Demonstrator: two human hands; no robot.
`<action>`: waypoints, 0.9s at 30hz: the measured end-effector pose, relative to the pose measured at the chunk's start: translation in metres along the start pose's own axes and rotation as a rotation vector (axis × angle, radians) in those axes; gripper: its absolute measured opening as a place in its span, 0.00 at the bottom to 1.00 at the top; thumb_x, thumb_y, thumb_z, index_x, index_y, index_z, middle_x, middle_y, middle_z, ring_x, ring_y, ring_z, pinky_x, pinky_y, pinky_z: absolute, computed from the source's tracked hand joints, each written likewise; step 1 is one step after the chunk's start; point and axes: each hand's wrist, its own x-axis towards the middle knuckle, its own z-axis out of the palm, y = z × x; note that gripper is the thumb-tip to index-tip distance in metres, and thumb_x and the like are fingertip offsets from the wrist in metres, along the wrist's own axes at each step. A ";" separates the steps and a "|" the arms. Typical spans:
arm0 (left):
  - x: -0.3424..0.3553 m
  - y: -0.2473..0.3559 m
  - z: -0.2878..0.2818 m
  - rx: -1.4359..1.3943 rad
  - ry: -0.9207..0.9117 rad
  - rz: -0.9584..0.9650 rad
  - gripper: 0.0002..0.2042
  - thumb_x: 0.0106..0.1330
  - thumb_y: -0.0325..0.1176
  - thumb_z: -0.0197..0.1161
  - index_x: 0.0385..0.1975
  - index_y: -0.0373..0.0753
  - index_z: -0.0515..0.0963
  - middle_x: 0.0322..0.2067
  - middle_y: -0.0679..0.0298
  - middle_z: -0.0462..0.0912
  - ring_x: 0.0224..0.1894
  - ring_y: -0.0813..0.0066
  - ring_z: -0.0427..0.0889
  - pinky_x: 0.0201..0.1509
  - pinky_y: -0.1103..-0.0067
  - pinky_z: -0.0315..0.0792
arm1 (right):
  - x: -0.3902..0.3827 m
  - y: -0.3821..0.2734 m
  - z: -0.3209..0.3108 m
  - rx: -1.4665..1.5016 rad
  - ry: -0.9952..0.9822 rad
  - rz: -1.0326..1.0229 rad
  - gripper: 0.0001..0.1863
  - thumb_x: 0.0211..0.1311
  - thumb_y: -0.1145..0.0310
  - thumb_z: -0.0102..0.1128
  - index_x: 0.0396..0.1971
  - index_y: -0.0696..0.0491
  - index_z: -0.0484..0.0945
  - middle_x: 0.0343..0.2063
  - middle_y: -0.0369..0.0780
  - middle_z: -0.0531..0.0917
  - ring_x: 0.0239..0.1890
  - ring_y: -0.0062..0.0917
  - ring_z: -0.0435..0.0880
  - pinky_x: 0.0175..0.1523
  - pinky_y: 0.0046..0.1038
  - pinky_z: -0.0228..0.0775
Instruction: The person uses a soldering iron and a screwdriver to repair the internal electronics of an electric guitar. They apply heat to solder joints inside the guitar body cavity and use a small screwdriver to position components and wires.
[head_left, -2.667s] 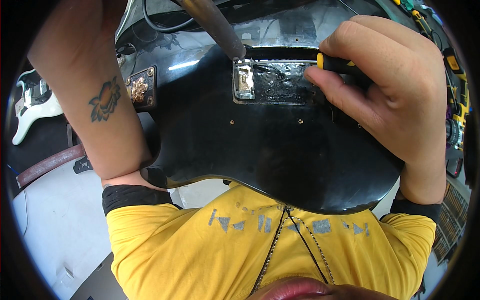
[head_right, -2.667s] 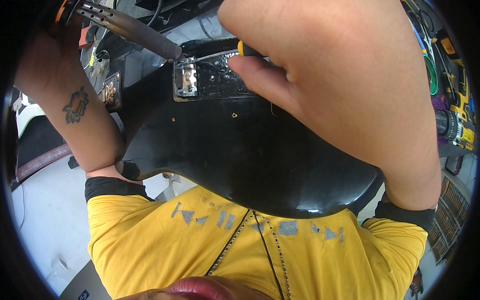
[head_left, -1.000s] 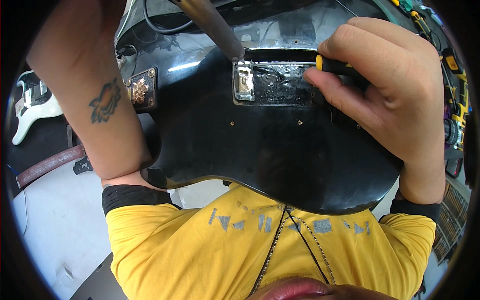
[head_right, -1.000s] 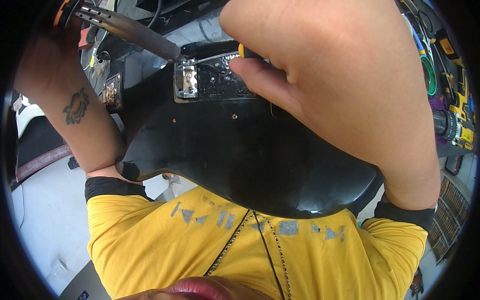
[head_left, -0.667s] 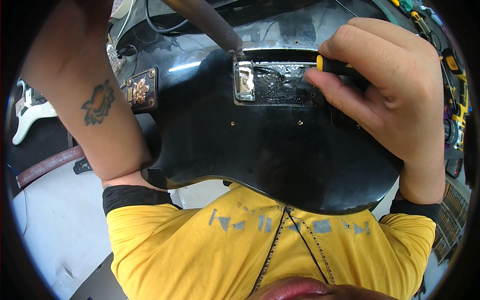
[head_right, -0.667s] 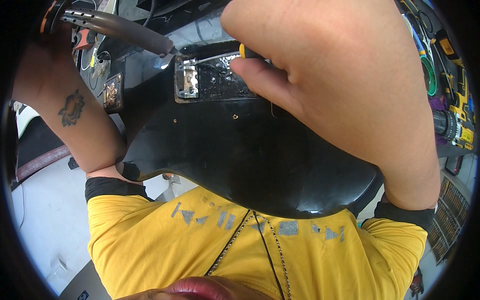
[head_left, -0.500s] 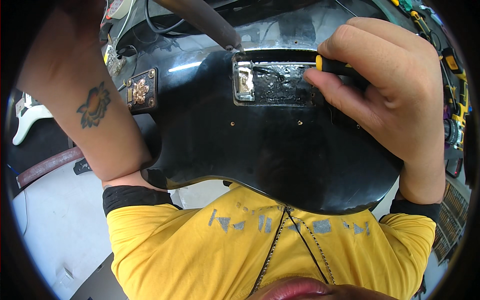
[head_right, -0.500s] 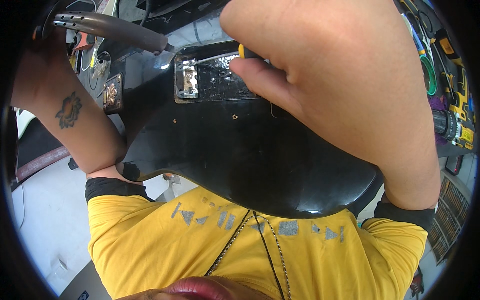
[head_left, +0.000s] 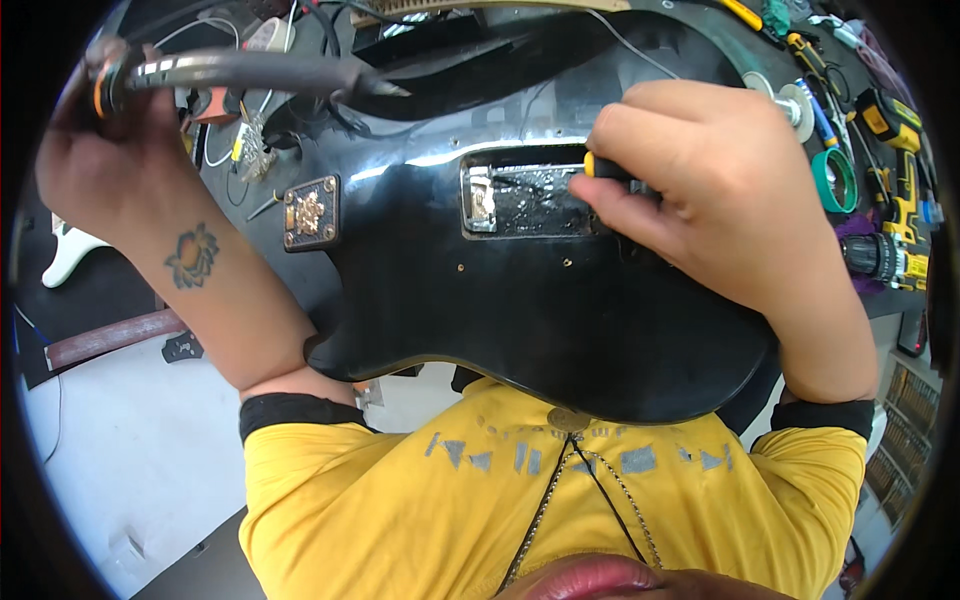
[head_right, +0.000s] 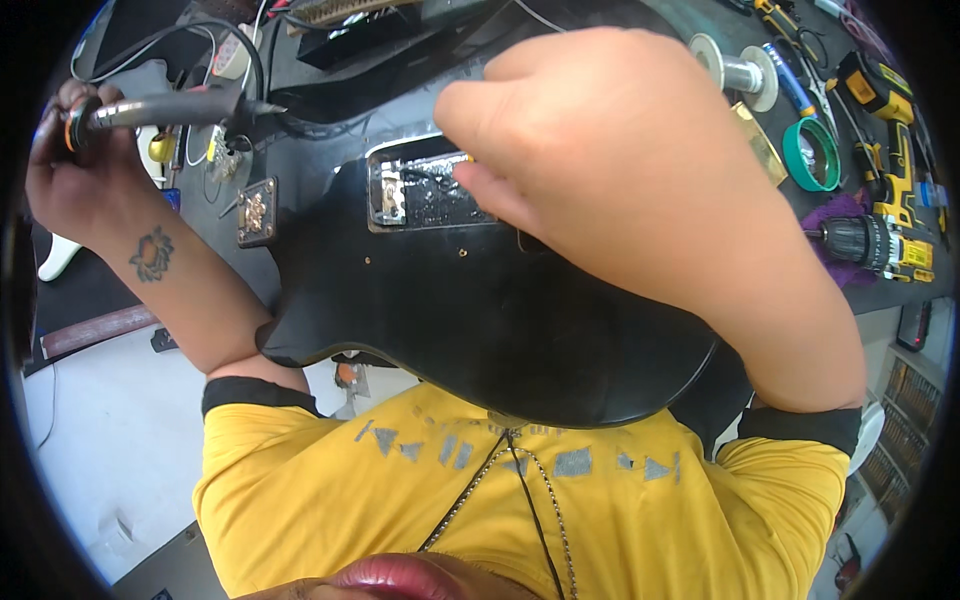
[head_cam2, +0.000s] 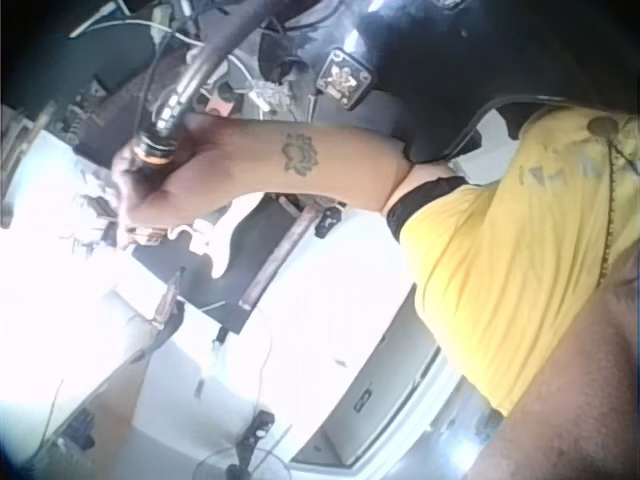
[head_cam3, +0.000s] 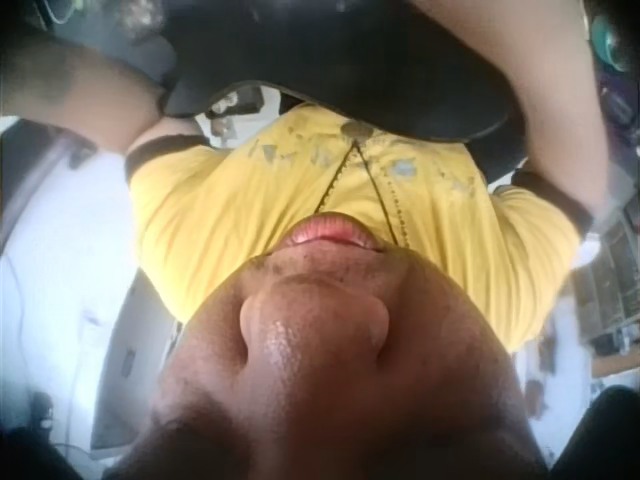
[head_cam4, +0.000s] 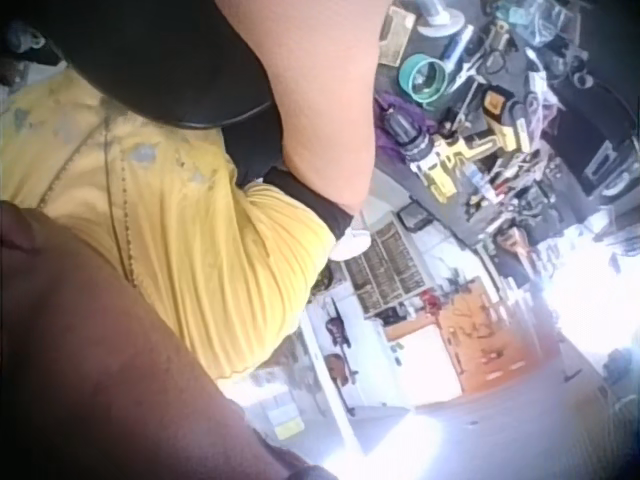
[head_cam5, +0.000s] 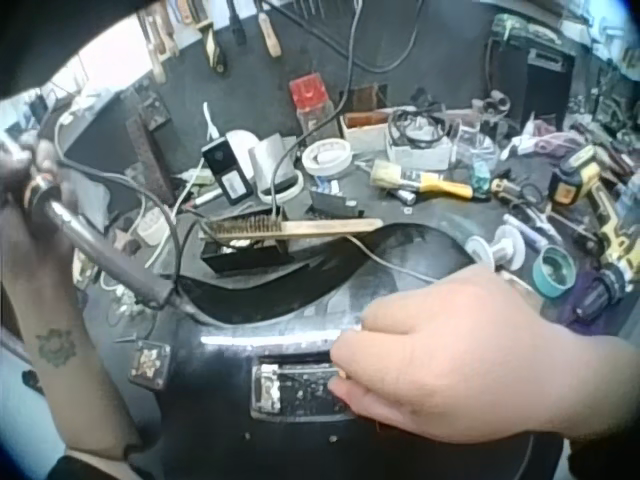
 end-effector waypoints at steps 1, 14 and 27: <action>-0.002 0.000 -0.008 -0.009 0.076 -0.050 0.09 0.59 0.29 0.61 0.31 0.27 0.76 0.31 0.46 0.81 0.25 0.63 0.79 0.34 0.70 0.73 | -0.002 0.002 0.001 0.009 0.015 0.015 0.13 0.47 0.71 0.77 0.26 0.53 0.76 0.21 0.39 0.74 0.22 0.34 0.78 0.26 0.34 0.67; -0.046 -0.025 -0.023 -0.366 0.101 -0.220 0.08 0.62 0.26 0.57 0.36 0.29 0.70 0.32 0.51 0.74 0.17 0.79 0.60 0.28 0.81 0.60 | 0.005 -0.004 -0.044 -0.020 -0.087 0.029 0.13 0.47 0.71 0.78 0.27 0.54 0.79 0.21 0.38 0.76 0.22 0.34 0.77 0.26 0.33 0.66; -0.053 -0.030 -0.011 -0.379 0.105 -0.244 0.08 0.63 0.26 0.57 0.38 0.28 0.71 0.32 0.51 0.74 0.16 0.80 0.59 0.25 0.82 0.60 | 0.006 -0.003 -0.042 -0.013 -0.083 0.021 0.13 0.46 0.73 0.78 0.28 0.57 0.80 0.22 0.39 0.78 0.22 0.33 0.78 0.25 0.30 0.66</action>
